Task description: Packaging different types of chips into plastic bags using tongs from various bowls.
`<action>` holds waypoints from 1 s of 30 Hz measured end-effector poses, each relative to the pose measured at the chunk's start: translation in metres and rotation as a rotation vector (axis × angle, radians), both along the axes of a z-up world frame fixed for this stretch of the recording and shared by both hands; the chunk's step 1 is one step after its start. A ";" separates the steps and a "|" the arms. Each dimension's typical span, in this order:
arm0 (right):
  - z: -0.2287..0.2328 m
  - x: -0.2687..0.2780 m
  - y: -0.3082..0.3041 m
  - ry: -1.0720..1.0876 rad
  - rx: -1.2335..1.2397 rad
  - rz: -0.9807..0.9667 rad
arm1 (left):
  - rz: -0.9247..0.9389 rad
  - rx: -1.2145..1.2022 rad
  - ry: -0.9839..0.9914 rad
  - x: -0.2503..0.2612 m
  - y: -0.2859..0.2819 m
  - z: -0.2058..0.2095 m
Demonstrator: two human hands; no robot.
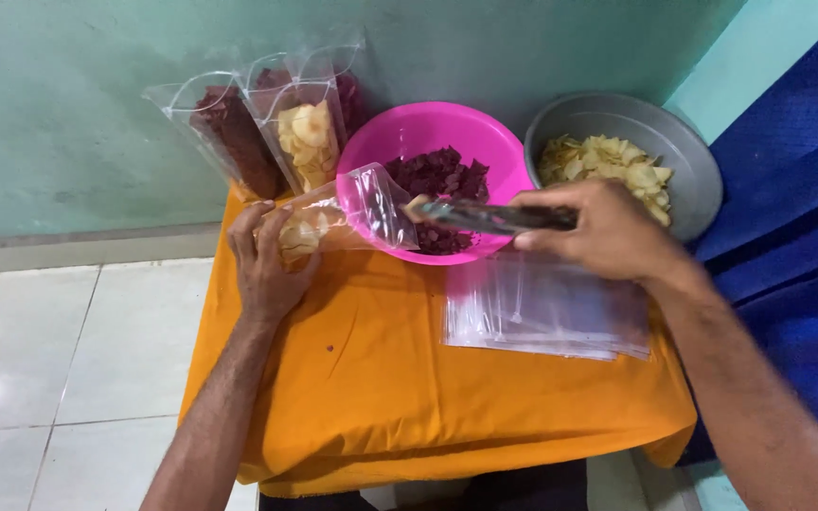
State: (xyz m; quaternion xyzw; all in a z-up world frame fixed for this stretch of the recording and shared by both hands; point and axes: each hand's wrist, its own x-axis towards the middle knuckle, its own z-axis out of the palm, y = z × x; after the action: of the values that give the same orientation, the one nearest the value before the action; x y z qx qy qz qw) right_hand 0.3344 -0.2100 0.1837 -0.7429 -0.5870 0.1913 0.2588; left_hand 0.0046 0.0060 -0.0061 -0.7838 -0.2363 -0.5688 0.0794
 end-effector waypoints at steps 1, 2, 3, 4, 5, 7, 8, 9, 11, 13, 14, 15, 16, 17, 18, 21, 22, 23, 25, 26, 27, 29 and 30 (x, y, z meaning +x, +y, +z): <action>0.000 -0.006 0.006 -0.001 0.002 0.003 | 0.003 0.002 -0.001 0.000 0.002 -0.002; -0.001 -0.013 0.011 -0.043 -0.014 0.059 | 0.003 0.018 -0.004 0.000 0.003 -0.005; -0.002 -0.019 0.017 -0.084 -0.031 0.115 | 0.002 0.033 -0.008 -0.001 0.005 -0.007; -0.009 -0.023 0.024 -0.085 -0.031 0.120 | 0.007 0.032 -0.009 -0.001 0.004 -0.006; -0.016 -0.026 0.032 -0.101 -0.023 0.158 | 0.008 0.042 -0.013 -0.001 0.003 -0.005; -0.025 -0.034 0.045 -0.119 -0.014 0.202 | 0.014 0.052 -0.019 -0.001 0.001 -0.001; -0.028 -0.038 0.049 -0.153 -0.019 0.233 | 0.010 0.051 -0.024 0.000 -0.001 0.001; -0.032 -0.042 0.054 -0.188 -0.024 0.263 | 0.006 0.051 -0.029 0.001 -0.003 0.003; -0.028 -0.047 0.054 -0.195 -0.008 0.257 | 0.000 0.016 -0.026 -0.002 -0.001 -0.002; -0.019 -0.050 0.051 -0.206 0.009 0.252 | -0.005 -0.016 -0.027 -0.003 0.000 -0.005; -0.013 -0.051 0.049 -0.207 0.007 0.248 | -0.003 -0.011 -0.031 -0.002 0.002 -0.006; -0.007 -0.052 0.047 -0.209 0.005 0.245 | -0.002 -0.006 -0.036 -0.002 0.003 -0.006; -0.001 -0.048 0.041 -0.209 0.003 0.248 | 0.001 -0.008 -0.036 -0.002 0.002 -0.004; 0.004 -0.044 0.036 -0.193 0.008 0.217 | 0.000 -0.017 -0.050 -0.003 0.001 -0.002; 0.010 -0.039 0.030 -0.180 0.018 0.182 | -0.004 -0.021 -0.066 -0.002 0.002 0.001; 0.012 -0.013 0.025 -0.254 -0.020 -0.006 | -0.053 -0.104 -0.120 -0.005 0.001 0.004; 0.012 -0.001 0.025 -0.258 -0.020 -0.005 | -0.052 -0.104 -0.124 -0.007 -0.003 0.010; 0.013 0.011 0.025 -0.316 -0.047 -0.139 | -0.129 -0.196 -0.105 -0.009 -0.007 0.016; -0.006 0.051 0.024 -0.375 -0.075 -0.279 | -0.213 -0.288 -0.089 -0.013 -0.010 0.019; -0.025 0.079 0.023 -0.516 -0.049 -0.304 | -0.266 -0.397 -0.064 -0.014 -0.008 0.016; -0.043 0.108 0.022 -0.657 -0.021 -0.326 | -0.320 -0.504 -0.039 -0.015 -0.007 0.013; -0.077 0.147 0.027 -0.731 -0.081 -0.353 | -0.360 -0.565 0.013 -0.015 -0.009 0.018; -0.095 0.166 0.029 -0.800 -0.146 -0.374 | -0.394 -0.631 0.069 -0.015 -0.010 0.020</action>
State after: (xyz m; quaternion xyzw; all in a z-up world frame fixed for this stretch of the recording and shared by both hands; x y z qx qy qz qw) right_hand 0.5006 -0.1808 0.0886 -0.8682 -0.4813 -0.1200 -0.0114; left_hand -0.0106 -0.0041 0.0136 -0.8188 -0.2418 -0.4457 -0.2691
